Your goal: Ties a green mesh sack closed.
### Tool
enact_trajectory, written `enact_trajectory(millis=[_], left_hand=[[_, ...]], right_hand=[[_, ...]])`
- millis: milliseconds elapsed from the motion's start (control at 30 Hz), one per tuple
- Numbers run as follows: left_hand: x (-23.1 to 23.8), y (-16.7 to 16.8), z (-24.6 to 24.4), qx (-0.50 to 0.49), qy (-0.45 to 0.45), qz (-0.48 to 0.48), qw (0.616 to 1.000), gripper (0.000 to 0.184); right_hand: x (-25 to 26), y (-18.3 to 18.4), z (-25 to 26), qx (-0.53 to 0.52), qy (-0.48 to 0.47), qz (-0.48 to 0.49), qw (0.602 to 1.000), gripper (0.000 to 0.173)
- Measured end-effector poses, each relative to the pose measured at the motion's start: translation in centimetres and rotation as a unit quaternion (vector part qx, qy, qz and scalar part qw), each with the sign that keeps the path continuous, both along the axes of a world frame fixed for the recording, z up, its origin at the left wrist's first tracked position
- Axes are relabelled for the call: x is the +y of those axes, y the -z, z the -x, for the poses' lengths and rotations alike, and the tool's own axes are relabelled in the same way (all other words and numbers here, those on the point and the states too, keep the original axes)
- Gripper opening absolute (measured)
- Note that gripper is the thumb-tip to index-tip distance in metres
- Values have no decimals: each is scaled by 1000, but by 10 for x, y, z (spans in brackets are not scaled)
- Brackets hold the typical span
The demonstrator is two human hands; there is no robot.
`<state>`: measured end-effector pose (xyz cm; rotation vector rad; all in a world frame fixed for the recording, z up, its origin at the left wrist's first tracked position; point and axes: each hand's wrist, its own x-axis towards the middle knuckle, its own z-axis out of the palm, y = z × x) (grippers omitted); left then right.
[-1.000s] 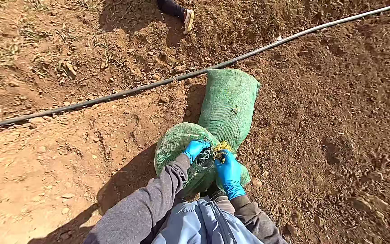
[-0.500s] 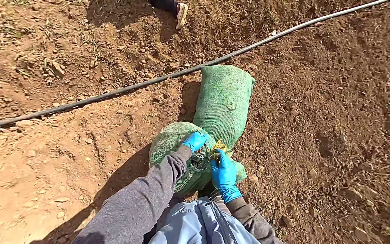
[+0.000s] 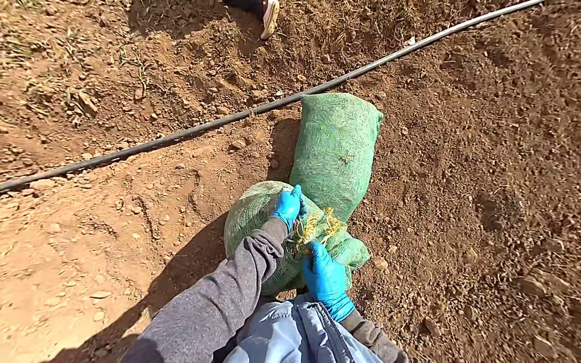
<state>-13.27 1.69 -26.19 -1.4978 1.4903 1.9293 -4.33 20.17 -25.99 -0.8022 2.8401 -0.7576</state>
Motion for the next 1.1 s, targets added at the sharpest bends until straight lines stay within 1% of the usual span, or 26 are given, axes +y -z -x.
enact_trajectory(millis=[100,133,167,200,233,267,300,367,400,433,467,500,533,567,633,667,733,800,833,900,933,967,1000,1033,1100], left_hand=[[-9,-11,15,9,-122,-87,989,46],[-14,-14,18,18,-147,-112,983,45],[-18,-15,19,35,-149,-134,979,44],[-22,-15,16,56,-126,-150,979,40],[-25,-12,11,82,-81,-159,981,32],[-27,-7,3,108,-13,-153,982,25],[-29,-3,-5,124,70,-135,981,32],[-29,-2,-22,138,231,-73,960,61],[-28,-3,-29,139,288,-46,946,66],[-27,-4,-34,134,332,-20,933,62],[-26,-3,-39,130,357,10,925,52],[-24,-1,-42,125,360,45,924,38],[-21,-1,-43,114,342,81,929,27],[-18,-8,-44,101,315,111,937,23],[-8,-30,-44,64,278,173,943,25],[-4,-34,-46,39,272,204,940,28],[2,-29,-51,-5,272,257,928,37],[3,-30,-54,-48,293,303,906,45],[3,-38,-55,-60,305,334,890,46],[4,-55,-58,-39,315,415,853,35],[5,-62,-59,2,322,442,837,26],[5,-66,-58,59,346,443,825,15],[5,-67,-56,113,397,408,814,10],[6,-65,-52,146,459,365,797,19],[10,-54,-45,143,572,324,740,32]], right_hand=[[-2,-4,13,-52,12,-7,999,26],[0,-4,18,-80,23,-10,996,31],[1,-4,23,-100,33,-6,994,38],[2,-2,27,-113,39,-2,993,44],[3,-1,30,-119,46,-2,992,48],[3,-1,32,-128,56,-2,990,48],[4,0,33,-135,67,-1,989,44],[6,3,34,-129,79,20,988,30],[7,4,35,-122,80,33,989,23],[6,4,36,-116,77,43,989,19],[6,6,36,-111,73,52,990,19],[6,7,36,-107,67,57,990,19],[6,8,34,-100,59,62,991,19],[7,9,32,-89,52,68,992,17],[7,9,24,-64,35,81,994,18],[7,8,20,-56,28,85,994,21],[6,5,14,-48,29,73,996,28],[6,0,14,-59,52,51,996,41],[7,0,16,-66,67,47,994,45],[11,1,21,-82,95,47,991,52],[12,3,23,-92,104,48,989,54],[13,3,26,-103,112,49,987,54],[13,4,28,-113,118,53,985,55],[13,6,30,-124,122,62,983,56],[12,9,31,-156,129,93,975,55]])
